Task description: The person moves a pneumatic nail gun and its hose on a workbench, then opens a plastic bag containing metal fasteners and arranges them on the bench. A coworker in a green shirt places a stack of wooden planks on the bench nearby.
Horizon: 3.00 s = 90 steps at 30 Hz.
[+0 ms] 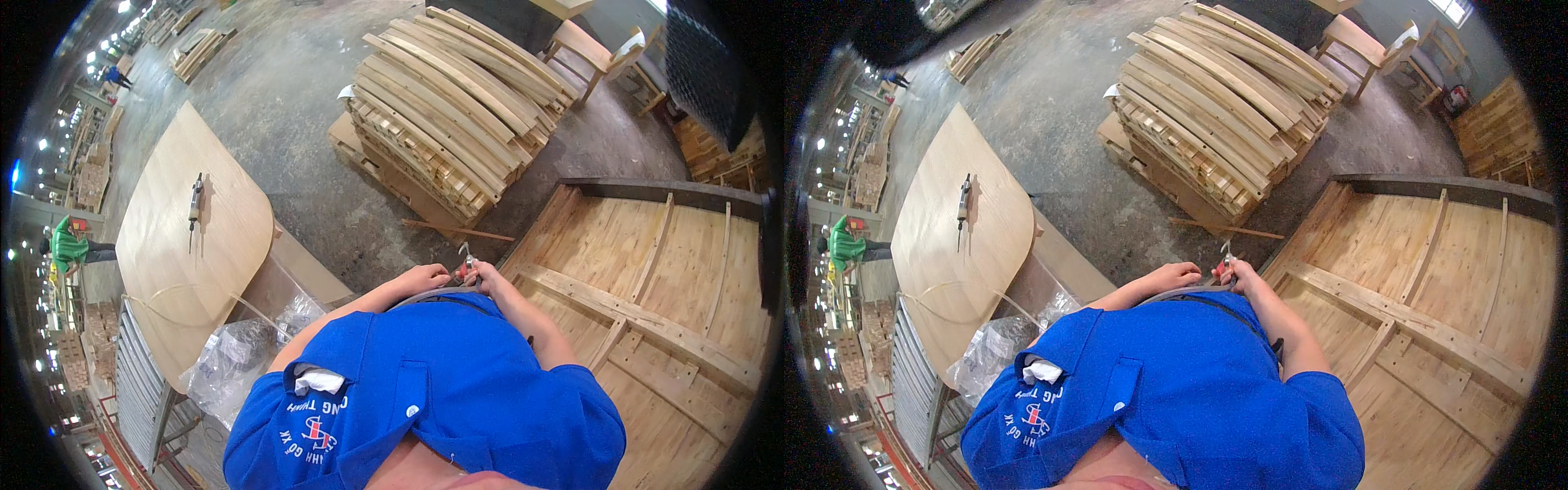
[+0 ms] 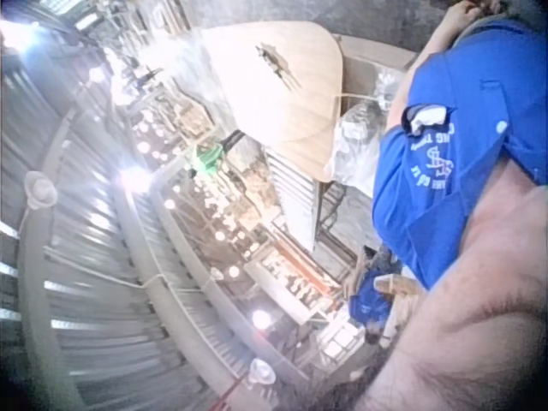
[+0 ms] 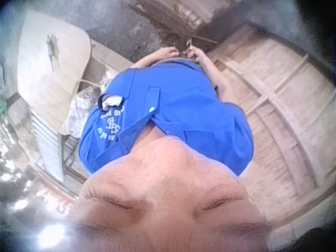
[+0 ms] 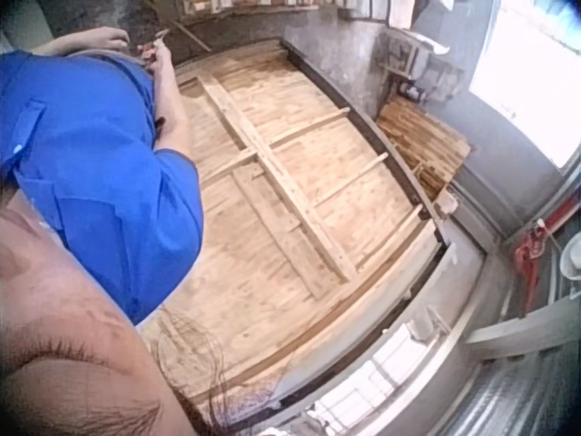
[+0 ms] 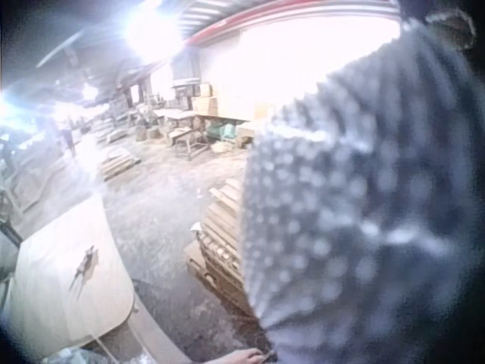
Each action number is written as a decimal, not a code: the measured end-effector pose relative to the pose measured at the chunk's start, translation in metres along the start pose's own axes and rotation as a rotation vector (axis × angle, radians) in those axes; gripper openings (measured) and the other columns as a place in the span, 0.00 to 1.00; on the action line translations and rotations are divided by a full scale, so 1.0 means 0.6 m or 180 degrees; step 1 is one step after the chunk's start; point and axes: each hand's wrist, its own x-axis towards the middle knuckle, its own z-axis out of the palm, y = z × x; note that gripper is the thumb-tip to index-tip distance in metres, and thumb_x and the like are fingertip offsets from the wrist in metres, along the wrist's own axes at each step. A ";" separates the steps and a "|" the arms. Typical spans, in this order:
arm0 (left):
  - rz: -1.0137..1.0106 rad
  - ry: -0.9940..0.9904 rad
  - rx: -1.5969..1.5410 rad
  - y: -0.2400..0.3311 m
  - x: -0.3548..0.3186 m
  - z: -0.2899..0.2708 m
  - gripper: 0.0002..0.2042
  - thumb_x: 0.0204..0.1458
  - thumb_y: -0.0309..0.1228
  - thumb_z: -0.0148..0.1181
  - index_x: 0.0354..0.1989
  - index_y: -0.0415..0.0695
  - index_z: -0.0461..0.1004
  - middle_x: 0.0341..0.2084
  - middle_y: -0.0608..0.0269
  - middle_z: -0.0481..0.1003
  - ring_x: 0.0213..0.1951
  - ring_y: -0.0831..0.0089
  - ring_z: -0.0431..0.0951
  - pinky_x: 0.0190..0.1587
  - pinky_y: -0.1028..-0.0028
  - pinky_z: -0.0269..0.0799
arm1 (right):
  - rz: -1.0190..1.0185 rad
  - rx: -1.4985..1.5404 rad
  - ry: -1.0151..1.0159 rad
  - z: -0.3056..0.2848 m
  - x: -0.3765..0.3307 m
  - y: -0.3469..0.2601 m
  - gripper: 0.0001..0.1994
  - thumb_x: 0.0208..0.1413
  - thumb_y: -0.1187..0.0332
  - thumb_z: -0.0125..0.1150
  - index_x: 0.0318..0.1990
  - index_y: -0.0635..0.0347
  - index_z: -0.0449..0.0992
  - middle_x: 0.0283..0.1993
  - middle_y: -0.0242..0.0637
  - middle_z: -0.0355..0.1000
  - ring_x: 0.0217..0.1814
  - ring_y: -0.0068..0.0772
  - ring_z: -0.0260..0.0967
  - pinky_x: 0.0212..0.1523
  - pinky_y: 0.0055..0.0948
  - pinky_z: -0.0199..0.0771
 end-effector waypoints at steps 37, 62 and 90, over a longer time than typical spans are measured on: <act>0.0440 -0.0339 0.0741 0.037 0.046 -0.008 0.18 0.50 0.40 0.46 0.43 0.40 0.66 0.37 0.49 0.72 0.40 0.57 0.72 0.43 0.66 0.66 | -0.2993 0.0127 -0.0621 0.086 -0.190 -0.123 0.16 0.57 0.52 0.37 0.36 0.52 0.66 0.30 0.43 0.68 0.10 0.13 0.50 0.10 0.15 0.48; 0.0499 -0.0357 -0.0196 0.334 0.373 -0.069 0.19 0.55 0.42 0.40 0.45 0.40 0.65 0.39 0.53 0.70 0.43 0.64 0.69 0.46 0.70 0.63 | -0.1566 -0.0577 -0.0753 0.086 -0.265 -0.524 0.14 0.57 0.52 0.38 0.31 0.51 0.64 0.19 0.31 0.62 0.08 0.15 0.46 0.09 0.18 0.47; 0.0922 -0.0820 0.0145 0.361 0.327 -0.161 0.18 0.52 0.37 0.46 0.48 0.39 0.62 0.31 0.51 0.71 0.36 0.63 0.71 0.42 0.70 0.65 | -0.2377 -0.0888 -0.1285 0.105 -0.374 -0.608 0.16 0.58 0.54 0.33 0.41 0.51 0.66 0.32 0.45 0.70 0.08 0.12 0.48 0.08 0.14 0.48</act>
